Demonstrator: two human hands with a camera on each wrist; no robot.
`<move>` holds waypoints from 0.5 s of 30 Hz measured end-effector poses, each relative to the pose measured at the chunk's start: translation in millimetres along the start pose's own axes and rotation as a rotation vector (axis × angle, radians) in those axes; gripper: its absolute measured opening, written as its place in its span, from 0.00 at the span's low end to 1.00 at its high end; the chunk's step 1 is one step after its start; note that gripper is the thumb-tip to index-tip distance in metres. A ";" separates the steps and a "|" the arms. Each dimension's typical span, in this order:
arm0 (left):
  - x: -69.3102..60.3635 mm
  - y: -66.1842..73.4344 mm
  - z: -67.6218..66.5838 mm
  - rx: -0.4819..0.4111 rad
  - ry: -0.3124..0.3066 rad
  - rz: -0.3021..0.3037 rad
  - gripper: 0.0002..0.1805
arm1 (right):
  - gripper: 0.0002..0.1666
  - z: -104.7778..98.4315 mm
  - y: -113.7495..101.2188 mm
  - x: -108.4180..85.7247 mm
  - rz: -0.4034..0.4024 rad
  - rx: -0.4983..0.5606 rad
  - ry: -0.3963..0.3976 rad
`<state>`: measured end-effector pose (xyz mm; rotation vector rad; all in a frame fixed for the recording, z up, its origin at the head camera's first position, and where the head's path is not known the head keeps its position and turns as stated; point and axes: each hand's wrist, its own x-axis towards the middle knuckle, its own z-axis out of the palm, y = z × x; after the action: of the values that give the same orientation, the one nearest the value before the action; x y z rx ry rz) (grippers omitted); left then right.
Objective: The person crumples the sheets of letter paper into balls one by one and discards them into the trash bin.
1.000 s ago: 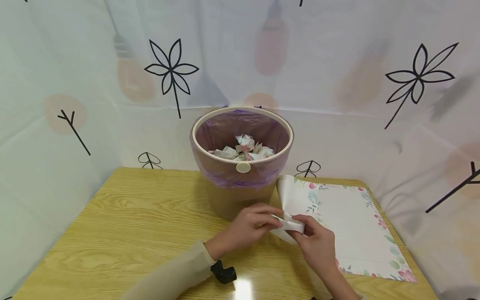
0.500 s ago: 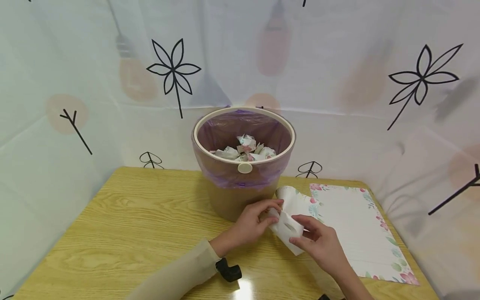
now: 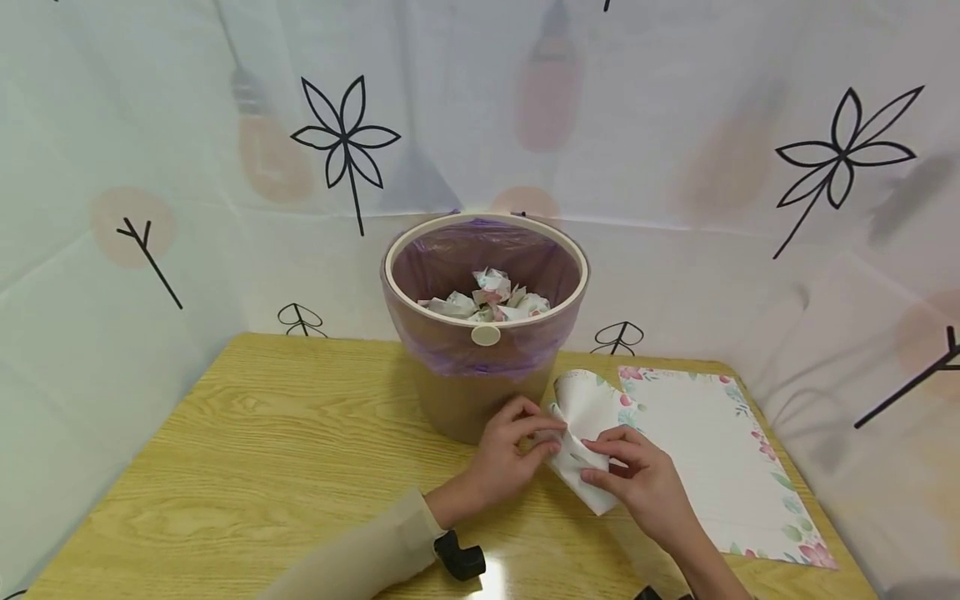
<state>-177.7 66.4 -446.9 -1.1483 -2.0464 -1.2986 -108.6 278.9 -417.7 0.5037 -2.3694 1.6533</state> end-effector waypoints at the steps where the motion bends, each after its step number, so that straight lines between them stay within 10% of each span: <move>1: 0.6 0.7 -0.2 -0.013 0.011 -0.004 0.07 | 0.19 -0.2 -0.5 0.8 -0.007 0.021 -0.007; 9: 6.4 7.6 -9.0 -0.053 0.036 -0.058 0.03 | 0.22 0.9 -1.0 3.4 0.058 0.230 -0.048; 15: 8.9 8.4 -18.8 -0.002 -0.127 0.041 0.22 | 0.22 8.2 1.4 2.9 0.111 0.514 0.053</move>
<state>-176.7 55.0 -427.6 -1.2974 -2.0997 -1.2374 -111.6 271.2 -420.8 0.4046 -1.9518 2.3043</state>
